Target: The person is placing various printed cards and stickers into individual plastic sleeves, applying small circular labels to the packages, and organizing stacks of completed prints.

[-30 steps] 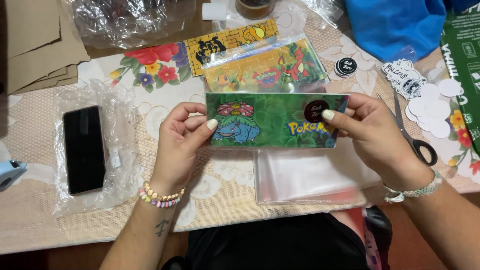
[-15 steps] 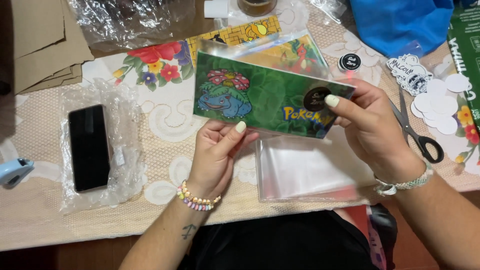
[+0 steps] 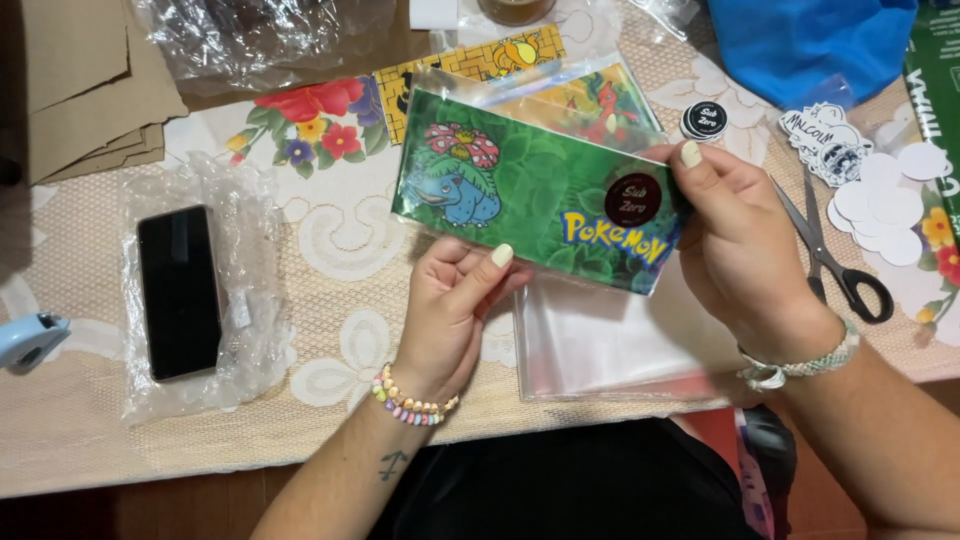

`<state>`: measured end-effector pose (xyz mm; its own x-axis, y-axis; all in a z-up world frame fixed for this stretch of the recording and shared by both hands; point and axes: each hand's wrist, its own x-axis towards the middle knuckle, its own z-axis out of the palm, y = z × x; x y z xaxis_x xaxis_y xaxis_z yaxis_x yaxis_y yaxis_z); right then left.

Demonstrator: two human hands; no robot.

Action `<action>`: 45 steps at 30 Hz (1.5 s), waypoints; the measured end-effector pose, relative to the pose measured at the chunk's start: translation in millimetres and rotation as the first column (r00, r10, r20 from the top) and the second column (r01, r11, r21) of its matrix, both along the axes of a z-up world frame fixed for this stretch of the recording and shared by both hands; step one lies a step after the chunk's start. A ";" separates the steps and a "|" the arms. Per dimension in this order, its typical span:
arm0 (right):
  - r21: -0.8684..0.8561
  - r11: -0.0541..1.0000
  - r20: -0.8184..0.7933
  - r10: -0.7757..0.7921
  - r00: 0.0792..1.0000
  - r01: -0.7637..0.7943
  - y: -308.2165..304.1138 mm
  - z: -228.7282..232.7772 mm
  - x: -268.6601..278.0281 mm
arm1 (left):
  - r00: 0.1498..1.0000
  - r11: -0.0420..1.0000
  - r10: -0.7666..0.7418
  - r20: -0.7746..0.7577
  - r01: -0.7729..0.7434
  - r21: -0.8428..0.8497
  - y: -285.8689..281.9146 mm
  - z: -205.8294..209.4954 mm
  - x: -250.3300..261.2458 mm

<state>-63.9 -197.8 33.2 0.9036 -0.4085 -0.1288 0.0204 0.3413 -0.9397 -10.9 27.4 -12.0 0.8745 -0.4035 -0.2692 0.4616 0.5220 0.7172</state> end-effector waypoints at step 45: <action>-0.963 -0.270 -0.004 -0.081 0.997 -0.026 -41.6 -6.7 73.2 | -0.123 0.465 -0.663 0.738 -0.841 0.277 30.6 7.2 99.2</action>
<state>9.3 -239.4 26.6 0.9012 -0.0863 0.4247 -0.0605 -0.9954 -0.0740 88.3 58.0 -4.8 0.3731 -0.6097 0.6993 -0.8738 -0.4842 0.0441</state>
